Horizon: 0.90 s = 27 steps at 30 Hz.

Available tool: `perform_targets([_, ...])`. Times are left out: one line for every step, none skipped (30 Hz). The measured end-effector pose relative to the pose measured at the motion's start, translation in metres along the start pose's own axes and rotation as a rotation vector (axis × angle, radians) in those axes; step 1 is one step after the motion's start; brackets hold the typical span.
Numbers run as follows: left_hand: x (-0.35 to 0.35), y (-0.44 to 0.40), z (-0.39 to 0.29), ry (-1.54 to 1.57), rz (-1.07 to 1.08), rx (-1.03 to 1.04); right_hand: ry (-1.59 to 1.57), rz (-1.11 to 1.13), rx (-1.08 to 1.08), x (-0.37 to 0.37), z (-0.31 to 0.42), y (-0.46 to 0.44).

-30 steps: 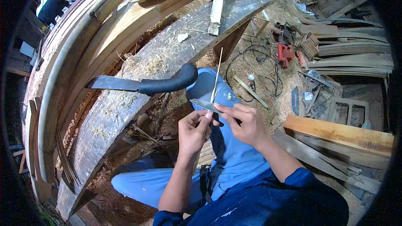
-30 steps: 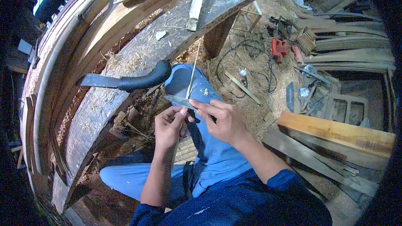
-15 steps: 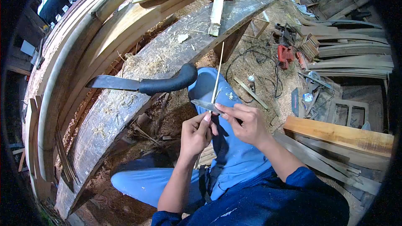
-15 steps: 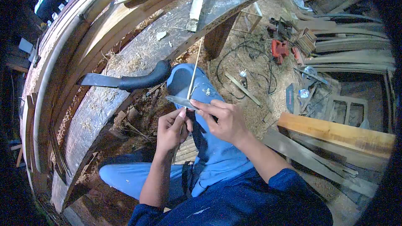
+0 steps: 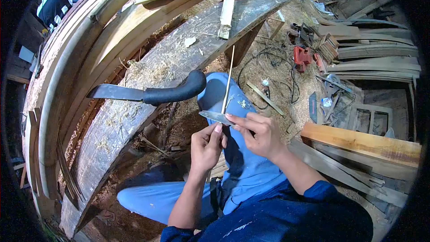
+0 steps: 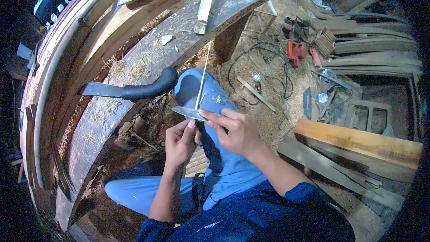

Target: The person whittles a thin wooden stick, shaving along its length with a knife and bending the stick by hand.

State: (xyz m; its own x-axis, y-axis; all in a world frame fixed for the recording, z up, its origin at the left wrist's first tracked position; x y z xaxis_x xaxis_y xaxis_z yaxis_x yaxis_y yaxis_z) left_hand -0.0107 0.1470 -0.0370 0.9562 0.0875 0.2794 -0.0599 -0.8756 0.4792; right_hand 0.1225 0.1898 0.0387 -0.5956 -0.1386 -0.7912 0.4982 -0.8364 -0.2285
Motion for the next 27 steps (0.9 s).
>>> perform_targets([-0.001,0.002,0.001,-0.004,-0.009,-0.012,0.025,-0.023,0.016,-0.002,-0.002,0.001])
perform_targets([-0.001,0.007,0.006,-0.006,-0.007,-0.016,0.024,-0.024,0.021,-0.001,-0.007,0.0])
perform_targets([-0.001,0.015,0.015,0.043,0.005,-0.034,-0.007,-0.082,0.024,-0.004,-0.016,-0.002])
perform_targets([-0.002,0.018,0.022,0.09,0.016,-0.051,-0.038,-0.144,0.026,-0.01,-0.023,-0.005])
perform_targets([-0.004,0.017,0.024,0.088,0.014,0.005,-0.012,-0.072,0.056,-0.009,-0.026,-0.003])
perform_targets([-0.004,0.018,0.024,0.087,0.012,-0.007,-0.017,-0.066,0.066,-0.007,-0.028,-0.001])
perform_targets([-0.002,0.017,0.022,0.067,0.014,-0.038,-0.041,-0.086,0.072,-0.008,-0.029,0.0])
perform_targets([-0.001,0.015,0.019,0.051,0.013,-0.059,-0.063,-0.108,0.068,-0.009,-0.031,-0.002])
perform_targets([-0.001,0.014,0.019,0.065,0.012,-0.077,-0.069,-0.152,0.009,-0.01,-0.027,-0.003])
perform_targets([-0.001,0.013,0.017,0.07,0.003,-0.073,-0.072,-0.147,0.0,-0.013,-0.021,-0.003])
perform_targets([-0.001,0.012,0.015,0.053,-0.021,-0.057,-0.026,-0.05,-0.002,-0.011,-0.009,-0.004])
perform_targets([-0.002,0.01,0.013,0.035,-0.044,-0.045,0.02,0.046,0.0,-0.006,-0.002,-0.003])
perform_targets([-0.003,0.007,0.008,0.014,-0.053,-0.011,0.018,0.064,-0.011,-0.003,0.003,-0.001])
perform_targets([-0.004,0.003,0.004,-0.008,-0.06,0.025,0.016,0.067,-0.012,0.0,0.004,0.002])
perform_targets([-0.008,-0.001,0.007,-0.041,-0.055,0.022,-0.022,0.073,-0.021,0.003,0.004,0.003])
perform_targets([-0.009,-0.001,0.005,-0.041,-0.056,0.026,-0.06,0.077,-0.031,0.005,0.004,0.003])
perform_targets([-0.008,-0.001,0.003,-0.045,-0.06,0.042,-0.059,0.074,-0.029,0.005,0.004,0.002])
perform_targets([-0.007,-0.002,0.001,-0.051,-0.061,0.057,-0.033,0.077,-0.022,0.005,0.004,0.002])
perform_targets([-0.007,0.001,0.0,-0.088,-0.057,0.003,-0.007,0.078,-0.012,0.005,0.003,0.002])
perform_targets([-0.004,0.004,-0.003,-0.093,-0.048,0.0,-0.005,0.072,-0.003,0.007,-0.001,0.003])
perform_targets([-0.001,0.008,-0.004,-0.065,-0.051,-0.014,-0.018,-0.02,0.012,0.003,-0.009,0.003])
perform_targets([0.0,0.011,-0.002,-0.035,-0.056,-0.026,-0.03,-0.11,0.025,-0.003,-0.015,0.002])
perform_targets([0.0,0.014,0.01,0.018,-0.02,-0.047,-0.026,-0.117,0.031,-0.006,-0.018,-0.001])
perform_targets([0.0,0.016,0.011,0.025,-0.028,-0.014,-0.009,-0.102,0.048,-0.008,-0.022,-0.004])
perform_targets([-0.002,0.023,0.013,-0.005,-0.032,-0.036,0.005,-0.082,0.067,-0.008,-0.025,-0.004])
perform_targets([-0.003,0.029,0.012,-0.033,-0.035,-0.06,0.005,-0.079,0.076,-0.009,-0.028,-0.003])
perform_targets([-0.003,0.03,0.013,-0.033,-0.032,-0.062,0.005,-0.072,0.07,-0.009,-0.028,-0.004])
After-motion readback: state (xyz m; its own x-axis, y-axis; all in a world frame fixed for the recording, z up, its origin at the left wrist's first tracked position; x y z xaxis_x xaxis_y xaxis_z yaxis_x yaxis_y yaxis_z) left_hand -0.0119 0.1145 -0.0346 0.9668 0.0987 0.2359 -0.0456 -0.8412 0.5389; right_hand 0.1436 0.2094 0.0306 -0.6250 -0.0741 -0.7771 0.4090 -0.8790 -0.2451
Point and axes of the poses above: each hand's wrist, its own y-axis away from the middle knuckle, its own x-axis out of the palm, z = x × y, the point moved 9 cm from there along -y, towards the middle knuckle, and after that the axes turned 7 degrees about -x, right-handed, at the moved point
